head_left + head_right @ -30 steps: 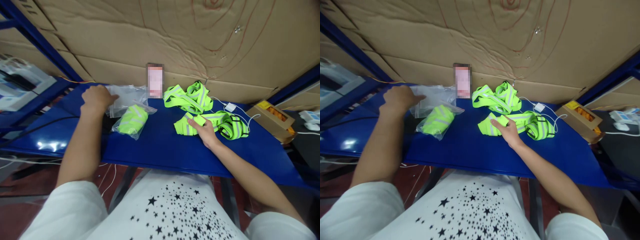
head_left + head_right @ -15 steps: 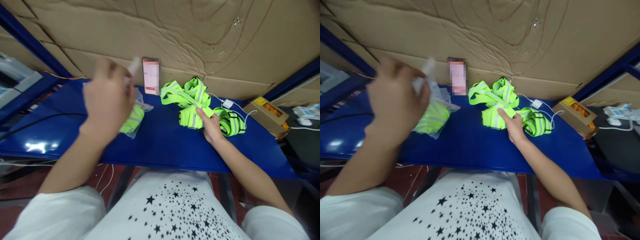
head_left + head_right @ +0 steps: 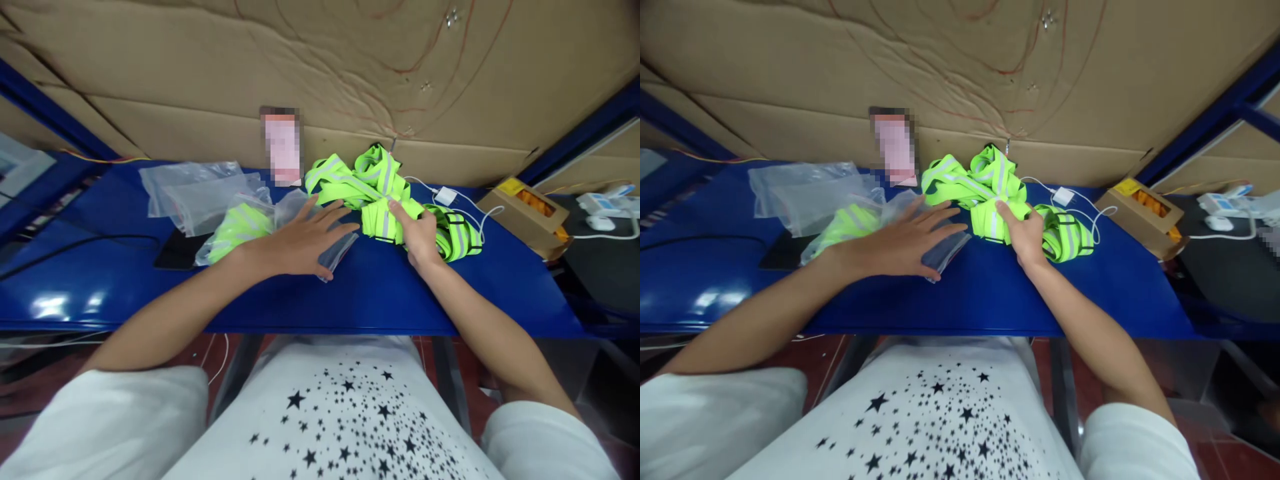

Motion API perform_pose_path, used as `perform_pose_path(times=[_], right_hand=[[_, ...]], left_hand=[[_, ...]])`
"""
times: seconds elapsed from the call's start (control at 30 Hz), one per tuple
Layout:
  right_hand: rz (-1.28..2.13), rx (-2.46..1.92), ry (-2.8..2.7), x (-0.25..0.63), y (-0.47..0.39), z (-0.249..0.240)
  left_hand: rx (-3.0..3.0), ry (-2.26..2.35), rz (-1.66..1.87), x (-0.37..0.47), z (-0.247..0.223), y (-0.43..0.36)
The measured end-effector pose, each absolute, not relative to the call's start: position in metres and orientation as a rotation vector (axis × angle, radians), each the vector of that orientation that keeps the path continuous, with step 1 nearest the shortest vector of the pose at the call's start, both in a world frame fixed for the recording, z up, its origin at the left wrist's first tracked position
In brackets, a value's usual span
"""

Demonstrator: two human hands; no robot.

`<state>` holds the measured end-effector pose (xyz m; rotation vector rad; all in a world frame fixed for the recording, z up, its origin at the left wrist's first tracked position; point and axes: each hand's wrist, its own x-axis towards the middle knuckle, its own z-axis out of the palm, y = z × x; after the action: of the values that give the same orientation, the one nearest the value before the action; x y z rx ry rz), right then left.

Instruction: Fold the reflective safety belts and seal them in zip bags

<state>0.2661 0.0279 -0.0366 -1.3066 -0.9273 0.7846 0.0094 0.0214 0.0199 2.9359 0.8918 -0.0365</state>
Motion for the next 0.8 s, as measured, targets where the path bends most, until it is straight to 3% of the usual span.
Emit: perform_pose_path(times=[0.33,0.63,0.8], right_hand=[[0.808,-1.329,-0.884,0.265,0.025,-0.028],[0.999,-1.188,-0.871,0.255,0.018,-0.03],[1.078,-1.118,-0.926,0.255,0.015,-0.028]], left_hand=[[2.654,1.016,-0.493,0.002,0.021,0.02],[2.74,0.912,-0.158,0.009,-0.01,0.01],[2.673,1.157,0.103,0.014,-0.013,0.013]])
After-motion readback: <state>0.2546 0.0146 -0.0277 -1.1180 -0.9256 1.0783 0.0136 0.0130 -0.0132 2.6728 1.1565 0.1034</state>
